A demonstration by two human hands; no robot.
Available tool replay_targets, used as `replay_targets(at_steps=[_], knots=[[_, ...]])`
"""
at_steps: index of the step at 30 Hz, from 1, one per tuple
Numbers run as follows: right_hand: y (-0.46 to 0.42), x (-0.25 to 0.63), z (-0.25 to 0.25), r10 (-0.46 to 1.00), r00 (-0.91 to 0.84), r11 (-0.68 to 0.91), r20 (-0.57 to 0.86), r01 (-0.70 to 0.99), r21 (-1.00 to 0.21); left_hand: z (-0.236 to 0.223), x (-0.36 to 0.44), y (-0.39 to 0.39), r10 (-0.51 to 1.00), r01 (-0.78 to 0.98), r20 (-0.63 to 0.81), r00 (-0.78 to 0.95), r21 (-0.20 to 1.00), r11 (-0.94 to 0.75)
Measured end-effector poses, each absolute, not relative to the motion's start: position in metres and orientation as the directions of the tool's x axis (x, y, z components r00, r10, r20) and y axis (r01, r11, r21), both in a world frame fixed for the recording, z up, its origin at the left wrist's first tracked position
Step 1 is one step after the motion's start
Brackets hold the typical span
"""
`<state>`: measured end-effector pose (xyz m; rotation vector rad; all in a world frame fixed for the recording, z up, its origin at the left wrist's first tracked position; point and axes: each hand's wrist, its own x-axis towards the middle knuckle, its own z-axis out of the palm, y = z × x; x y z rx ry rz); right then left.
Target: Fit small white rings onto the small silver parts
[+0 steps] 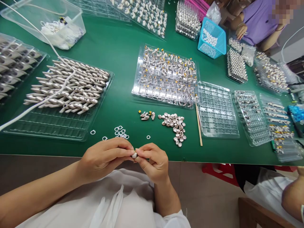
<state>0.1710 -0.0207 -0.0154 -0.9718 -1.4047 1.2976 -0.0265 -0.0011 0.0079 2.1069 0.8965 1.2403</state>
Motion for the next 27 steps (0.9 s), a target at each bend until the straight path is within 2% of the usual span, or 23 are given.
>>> replay_targets(at_steps=[6, 12, 22, 27], knots=[[-0.0213, 0.1729, -0.015, 0.957, -0.248, 0.151, 0.151, -0.018, -0.988, 0.0079, -0.0289, -0.0018, 0.727, 0.301, 0.566, 0.388, 0.668, -0.68], [-0.0171, 0.1727, -0.0092, 0.949, -0.293, 0.115, 0.115, -0.019, -0.993, 0.0073, -0.0301, -0.0016, 0.702, 0.311, 0.585, 0.405, 0.634, -0.708], [-0.0192, 0.1711, -0.0145, 0.948, -0.258, 0.192, 0.185, 0.002, -0.981, 0.0044, -0.0289, -0.0036, 0.749, 0.295, 0.554, 0.363, 0.694, -0.656], [-0.0198, 0.1729, -0.015, 0.939, -0.262, 0.249, 0.223, 0.069, -0.966, 0.0021, -0.0282, -0.0051, 0.769, 0.254, 0.54, 0.342, 0.735, -0.629]])
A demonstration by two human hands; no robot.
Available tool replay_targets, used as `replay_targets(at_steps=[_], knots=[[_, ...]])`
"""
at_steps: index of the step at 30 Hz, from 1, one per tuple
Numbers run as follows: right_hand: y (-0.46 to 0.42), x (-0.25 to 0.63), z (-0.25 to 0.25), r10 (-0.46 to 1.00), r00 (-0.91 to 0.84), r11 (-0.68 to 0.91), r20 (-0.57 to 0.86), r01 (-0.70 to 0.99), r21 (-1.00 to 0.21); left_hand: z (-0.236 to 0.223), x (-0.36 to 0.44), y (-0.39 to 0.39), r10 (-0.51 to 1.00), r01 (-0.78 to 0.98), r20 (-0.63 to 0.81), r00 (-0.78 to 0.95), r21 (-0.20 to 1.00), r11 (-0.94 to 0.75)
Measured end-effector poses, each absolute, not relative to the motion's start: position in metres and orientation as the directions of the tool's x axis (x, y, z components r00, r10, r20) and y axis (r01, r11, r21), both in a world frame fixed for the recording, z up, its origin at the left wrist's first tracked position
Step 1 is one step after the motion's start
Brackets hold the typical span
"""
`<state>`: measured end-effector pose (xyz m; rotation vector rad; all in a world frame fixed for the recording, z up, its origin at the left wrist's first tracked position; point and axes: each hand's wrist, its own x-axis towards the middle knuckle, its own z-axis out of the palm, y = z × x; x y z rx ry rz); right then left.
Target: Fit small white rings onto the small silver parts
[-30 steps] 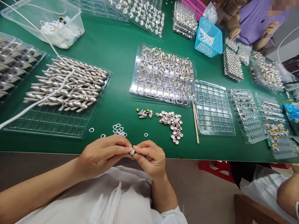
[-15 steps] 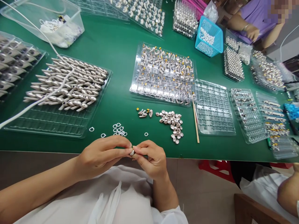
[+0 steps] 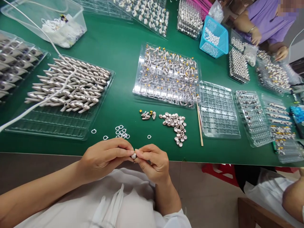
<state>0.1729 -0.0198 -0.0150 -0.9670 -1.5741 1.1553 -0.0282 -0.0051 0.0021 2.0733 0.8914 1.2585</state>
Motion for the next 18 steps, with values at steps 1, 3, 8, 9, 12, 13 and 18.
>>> replay_targets(at_steps=[1, 3, 8, 9, 12, 13, 18], knots=[[-0.0198, 0.173, -0.0147, 0.937, -0.263, 0.255, 0.228, 0.076, -0.964, 0.0017, -0.0285, -0.0055, 0.773, 0.251, 0.537, 0.337, 0.74, -0.624], [-0.0195, 0.1724, -0.0139, 0.936, -0.269, 0.254, 0.227, 0.068, -0.965, 0.0014, -0.0292, -0.0061, 0.772, 0.251, 0.542, 0.33, 0.738, -0.626], [-0.0184, 0.1682, -0.0119, 0.937, -0.28, 0.22, 0.21, 0.005, -0.975, 0.0031, -0.0304, -0.0064, 0.755, 0.28, 0.563, 0.338, 0.705, -0.651], [-0.0183, 0.1674, -0.0116, 0.938, -0.28, 0.214, 0.204, 0.003, -0.977, 0.0031, -0.0307, -0.0065, 0.75, 0.293, 0.567, 0.341, 0.694, -0.658], [-0.0185, 0.166, -0.0111, 0.942, -0.279, 0.196, 0.186, 0.01, -0.98, 0.0021, -0.0316, -0.007, 0.729, 0.315, 0.586, 0.355, 0.659, -0.683], [-0.0186, 0.1658, -0.011, 0.943, -0.279, 0.193, 0.182, 0.01, -0.981, 0.0015, -0.0319, -0.0071, 0.722, 0.316, 0.592, 0.358, 0.65, -0.691], [-0.0184, 0.1666, -0.0103, 0.941, -0.278, 0.205, 0.19, 0.025, -0.978, 0.0006, -0.0326, -0.0065, 0.722, 0.315, 0.591, 0.359, 0.652, -0.69]])
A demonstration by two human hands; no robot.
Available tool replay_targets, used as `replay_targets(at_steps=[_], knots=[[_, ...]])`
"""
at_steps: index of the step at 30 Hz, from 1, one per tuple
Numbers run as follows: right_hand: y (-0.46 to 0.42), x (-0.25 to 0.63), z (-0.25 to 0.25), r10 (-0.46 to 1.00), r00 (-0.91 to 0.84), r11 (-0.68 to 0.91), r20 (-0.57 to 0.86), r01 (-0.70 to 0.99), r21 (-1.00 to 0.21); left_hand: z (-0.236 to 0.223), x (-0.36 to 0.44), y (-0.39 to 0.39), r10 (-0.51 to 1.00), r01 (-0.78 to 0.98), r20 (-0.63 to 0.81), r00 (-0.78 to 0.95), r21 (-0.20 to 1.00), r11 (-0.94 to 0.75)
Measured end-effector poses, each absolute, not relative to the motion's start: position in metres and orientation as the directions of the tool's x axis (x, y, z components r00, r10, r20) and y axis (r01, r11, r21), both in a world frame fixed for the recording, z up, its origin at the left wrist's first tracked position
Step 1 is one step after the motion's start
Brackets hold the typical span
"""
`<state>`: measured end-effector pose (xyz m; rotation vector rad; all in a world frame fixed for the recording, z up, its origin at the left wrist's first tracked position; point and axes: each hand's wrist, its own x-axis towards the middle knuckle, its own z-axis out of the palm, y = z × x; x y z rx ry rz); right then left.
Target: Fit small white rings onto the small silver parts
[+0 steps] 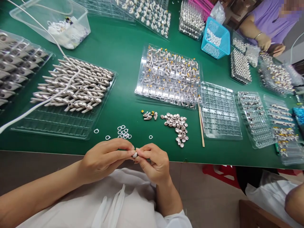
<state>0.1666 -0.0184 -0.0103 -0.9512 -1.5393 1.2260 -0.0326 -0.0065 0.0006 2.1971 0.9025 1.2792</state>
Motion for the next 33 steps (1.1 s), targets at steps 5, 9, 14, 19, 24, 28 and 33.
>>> replay_targets(at_steps=[5, 9, 14, 19, 24, 28, 33], knots=[[-0.018, 0.168, -0.009, 0.927, -0.306, 0.249, 0.219, 0.063, -0.966, 0.0, -0.032, -0.007, 0.76, 0.257, 0.553, 0.342, 0.723, -0.641], [-0.017, 0.168, -0.009, 0.915, -0.315, 0.288, 0.252, 0.072, -0.955, -0.001, -0.031, -0.008, 0.777, 0.249, 0.547, 0.313, 0.742, -0.623], [-0.017, 0.167, -0.009, 0.907, -0.309, 0.336, 0.287, 0.117, -0.935, -0.002, -0.031, -0.008, 0.78, 0.257, 0.547, 0.306, 0.741, -0.62], [-0.017, 0.166, -0.008, 0.92, -0.301, 0.298, 0.252, 0.116, -0.947, 0.0, -0.031, -0.007, 0.791, 0.268, 0.531, 0.305, 0.749, -0.606], [-0.019, 0.163, -0.01, 0.945, -0.248, 0.234, 0.212, 0.061, -0.97, 0.001, -0.03, -0.006, 0.787, 0.314, 0.538, 0.301, 0.724, -0.614], [-0.021, 0.16, -0.01, 0.964, -0.215, 0.172, 0.153, 0.071, -0.983, -0.002, -0.029, -0.006, 0.768, 0.333, 0.561, 0.309, 0.692, -0.64], [-0.02, 0.155, -0.004, 0.935, -0.204, 0.329, 0.292, 0.185, -0.926, -0.005, -0.027, -0.007, 0.767, 0.377, 0.586, 0.262, 0.669, -0.641]])
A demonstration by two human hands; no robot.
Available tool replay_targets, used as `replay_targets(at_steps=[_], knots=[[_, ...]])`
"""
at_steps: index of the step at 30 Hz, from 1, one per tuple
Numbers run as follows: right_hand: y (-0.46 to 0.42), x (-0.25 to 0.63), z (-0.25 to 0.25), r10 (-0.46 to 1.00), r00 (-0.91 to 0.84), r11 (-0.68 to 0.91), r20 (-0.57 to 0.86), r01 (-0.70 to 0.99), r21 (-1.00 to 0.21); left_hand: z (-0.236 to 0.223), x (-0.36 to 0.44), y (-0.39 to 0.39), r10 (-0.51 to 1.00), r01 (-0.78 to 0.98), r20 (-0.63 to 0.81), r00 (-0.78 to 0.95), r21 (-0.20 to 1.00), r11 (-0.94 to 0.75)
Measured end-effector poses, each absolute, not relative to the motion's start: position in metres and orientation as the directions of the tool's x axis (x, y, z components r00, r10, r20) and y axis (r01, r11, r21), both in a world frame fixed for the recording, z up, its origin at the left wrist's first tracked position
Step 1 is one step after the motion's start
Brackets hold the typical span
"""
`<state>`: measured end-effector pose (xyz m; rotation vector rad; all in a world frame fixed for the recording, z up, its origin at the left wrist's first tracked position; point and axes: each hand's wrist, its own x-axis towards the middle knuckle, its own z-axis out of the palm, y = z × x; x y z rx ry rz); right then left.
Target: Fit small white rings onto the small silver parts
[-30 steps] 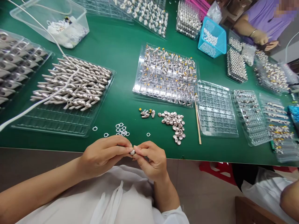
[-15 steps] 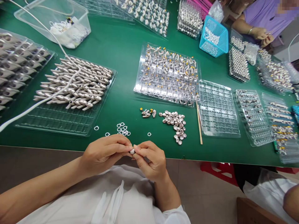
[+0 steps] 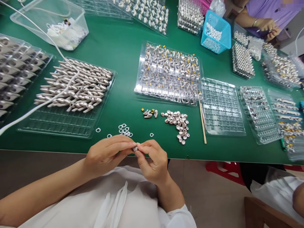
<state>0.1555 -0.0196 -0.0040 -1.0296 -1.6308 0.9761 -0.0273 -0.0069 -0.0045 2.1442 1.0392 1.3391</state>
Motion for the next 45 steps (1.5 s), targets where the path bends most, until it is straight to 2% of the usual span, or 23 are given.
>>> replay_targets(at_steps=[5, 11, 19, 23, 27, 30, 38, 45], knots=[[-0.017, 0.152, 0.003, 0.911, -0.21, 0.404, 0.355, 0.278, -0.872, -0.006, -0.029, -0.007, 0.761, 0.4, 0.576, 0.3, 0.648, -0.648], [-0.017, 0.151, 0.007, 0.911, -0.185, 0.408, 0.368, 0.29, -0.865, -0.008, -0.031, -0.007, 0.761, 0.401, 0.561, 0.326, 0.647, -0.649], [-0.021, 0.152, 0.002, 0.974, -0.119, 0.214, 0.191, 0.229, -0.95, -0.005, -0.028, -0.005, 0.756, 0.41, 0.583, 0.297, 0.638, -0.652], [-0.017, 0.156, 0.006, 0.977, -0.179, 0.152, 0.112, 0.222, -0.963, -0.005, -0.025, -0.006, 0.762, 0.407, 0.592, 0.263, 0.648, -0.644], [-0.012, 0.16, 0.011, 0.944, -0.317, 0.198, 0.096, 0.307, -0.931, -0.005, -0.023, -0.008, 0.775, 0.406, 0.581, 0.249, 0.664, -0.628], [-0.011, 0.159, 0.012, 0.92, -0.369, 0.281, 0.134, 0.378, -0.882, -0.005, -0.022, -0.009, 0.772, 0.412, 0.59, 0.237, 0.658, -0.63], [-0.011, 0.156, 0.013, 0.876, -0.393, 0.441, 0.28, 0.417, -0.795, -0.012, -0.019, -0.013, 0.77, 0.468, 0.595, 0.229, 0.627, -0.623], [-0.01, 0.159, 0.009, 0.868, -0.41, 0.458, 0.282, 0.438, -0.773, -0.006, -0.023, -0.012, 0.789, 0.445, 0.527, 0.316, 0.652, -0.614]])
